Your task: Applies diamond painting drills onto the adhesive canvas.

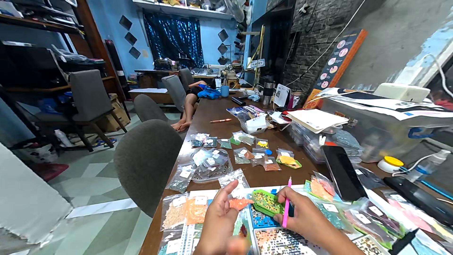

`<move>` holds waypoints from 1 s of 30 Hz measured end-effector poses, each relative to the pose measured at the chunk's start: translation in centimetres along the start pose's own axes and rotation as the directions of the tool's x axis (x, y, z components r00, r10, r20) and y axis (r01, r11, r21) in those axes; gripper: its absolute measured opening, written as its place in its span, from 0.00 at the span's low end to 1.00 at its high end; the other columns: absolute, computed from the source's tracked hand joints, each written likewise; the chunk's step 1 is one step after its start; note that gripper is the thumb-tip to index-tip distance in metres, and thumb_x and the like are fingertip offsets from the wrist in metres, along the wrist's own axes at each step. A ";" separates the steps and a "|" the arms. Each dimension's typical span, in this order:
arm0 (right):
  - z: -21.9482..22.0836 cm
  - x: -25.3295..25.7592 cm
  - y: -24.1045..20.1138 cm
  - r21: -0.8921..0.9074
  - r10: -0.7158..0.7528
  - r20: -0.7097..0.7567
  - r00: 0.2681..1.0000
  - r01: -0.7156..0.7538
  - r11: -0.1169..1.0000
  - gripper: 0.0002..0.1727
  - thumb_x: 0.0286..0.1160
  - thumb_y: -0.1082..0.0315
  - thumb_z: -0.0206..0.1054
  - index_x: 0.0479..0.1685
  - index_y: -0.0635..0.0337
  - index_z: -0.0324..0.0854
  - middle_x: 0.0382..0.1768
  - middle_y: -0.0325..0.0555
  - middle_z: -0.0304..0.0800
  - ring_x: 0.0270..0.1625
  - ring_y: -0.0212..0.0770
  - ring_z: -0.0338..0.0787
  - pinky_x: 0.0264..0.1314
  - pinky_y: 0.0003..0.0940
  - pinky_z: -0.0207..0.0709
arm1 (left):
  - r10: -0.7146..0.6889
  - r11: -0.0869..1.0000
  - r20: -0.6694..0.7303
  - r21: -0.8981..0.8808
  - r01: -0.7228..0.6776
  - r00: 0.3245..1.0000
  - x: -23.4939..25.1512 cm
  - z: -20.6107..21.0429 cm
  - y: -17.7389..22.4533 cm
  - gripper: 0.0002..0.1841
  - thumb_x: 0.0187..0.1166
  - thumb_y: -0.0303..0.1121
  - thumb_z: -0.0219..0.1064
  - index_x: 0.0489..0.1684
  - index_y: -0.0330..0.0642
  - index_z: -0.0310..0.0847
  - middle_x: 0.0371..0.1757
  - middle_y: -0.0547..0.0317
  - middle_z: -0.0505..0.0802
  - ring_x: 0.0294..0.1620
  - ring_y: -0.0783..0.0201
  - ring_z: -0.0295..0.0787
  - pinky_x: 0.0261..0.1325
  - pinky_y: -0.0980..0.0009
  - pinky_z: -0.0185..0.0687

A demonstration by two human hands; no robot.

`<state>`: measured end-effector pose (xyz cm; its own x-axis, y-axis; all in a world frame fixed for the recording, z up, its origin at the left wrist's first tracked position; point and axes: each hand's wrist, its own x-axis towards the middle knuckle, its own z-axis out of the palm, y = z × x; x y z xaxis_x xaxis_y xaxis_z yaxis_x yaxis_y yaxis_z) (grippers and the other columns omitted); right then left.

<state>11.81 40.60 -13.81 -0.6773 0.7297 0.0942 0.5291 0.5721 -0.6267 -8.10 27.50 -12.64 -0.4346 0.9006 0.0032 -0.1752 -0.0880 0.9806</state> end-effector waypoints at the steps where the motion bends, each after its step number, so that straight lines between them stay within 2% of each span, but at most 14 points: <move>1: 0.0 0.0 0.0 0.000 -0.001 -0.001 1.000 0.001 1.000 0.25 0.57 0.59 0.80 0.51 0.62 0.80 0.44 0.53 0.87 0.49 0.50 0.88 0.53 0.49 0.80 | -0.002 1.000 0.000 0.001 0.002 1.000 0.0 0.0 0.0 0.32 0.70 0.09 0.52 0.81 0.29 0.66 0.77 0.45 0.77 0.55 0.70 0.89 0.58 0.74 0.86; 5: 0.0 -0.1 0.0 -0.007 -0.009 -0.006 1.000 0.009 1.000 0.24 0.57 0.60 0.80 0.50 0.63 0.80 0.43 0.53 0.87 0.48 0.50 0.87 0.52 0.49 0.79 | -0.007 1.000 0.001 0.000 0.007 1.000 0.0 0.0 0.1 0.32 0.70 0.09 0.51 0.81 0.30 0.66 0.77 0.45 0.77 0.56 0.69 0.89 0.59 0.74 0.86; 8: -0.1 -0.1 -0.1 -0.051 -0.040 -0.009 0.999 0.040 0.998 0.23 0.57 0.60 0.80 0.48 0.63 0.80 0.41 0.54 0.87 0.49 0.53 0.88 0.55 0.53 0.78 | -0.009 1.000 0.002 -0.001 0.009 1.000 0.0 0.0 0.0 0.32 0.70 0.09 0.51 0.81 0.30 0.65 0.78 0.45 0.76 0.56 0.69 0.89 0.59 0.74 0.86; 14: 0.4 -0.3 -0.2 -0.196 -0.193 -0.084 0.978 0.173 0.965 0.21 0.56 0.61 0.81 0.44 0.65 0.82 0.37 0.54 0.90 0.45 0.56 0.90 0.62 0.60 0.75 | -0.003 1.000 0.006 0.026 0.003 1.000 0.0 -0.1 -0.1 0.32 0.70 0.10 0.52 0.81 0.30 0.66 0.78 0.44 0.76 0.56 0.69 0.89 0.59 0.73 0.86; 18: 0.8 -0.4 0.1 -0.244 -0.264 -0.138 0.955 0.225 0.943 0.19 0.54 0.61 0.80 0.41 0.63 0.83 0.33 0.52 0.90 0.41 0.55 0.91 0.58 0.59 0.77 | -0.006 1.000 0.004 0.025 0.006 1.000 0.0 0.0 0.0 0.32 0.70 0.09 0.52 0.81 0.30 0.66 0.78 0.45 0.76 0.56 0.69 0.89 0.59 0.74 0.86; 30: -0.7 -0.2 0.9 -0.139 -0.151 -0.211 0.966 0.124 0.983 0.20 0.57 0.61 0.79 0.45 0.64 0.83 0.39 0.54 0.90 0.44 0.54 0.90 0.52 0.56 0.81 | -0.003 1.000 0.004 0.027 0.003 1.000 0.0 -0.1 0.0 0.33 0.70 0.09 0.51 0.81 0.31 0.67 0.78 0.45 0.76 0.55 0.68 0.89 0.58 0.74 0.87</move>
<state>12.82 41.22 -13.89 -0.6264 0.6971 0.3488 0.5072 0.7043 -0.4967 -8.21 27.48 -12.68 -0.4306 0.9026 0.0007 -0.1527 -0.0736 0.9855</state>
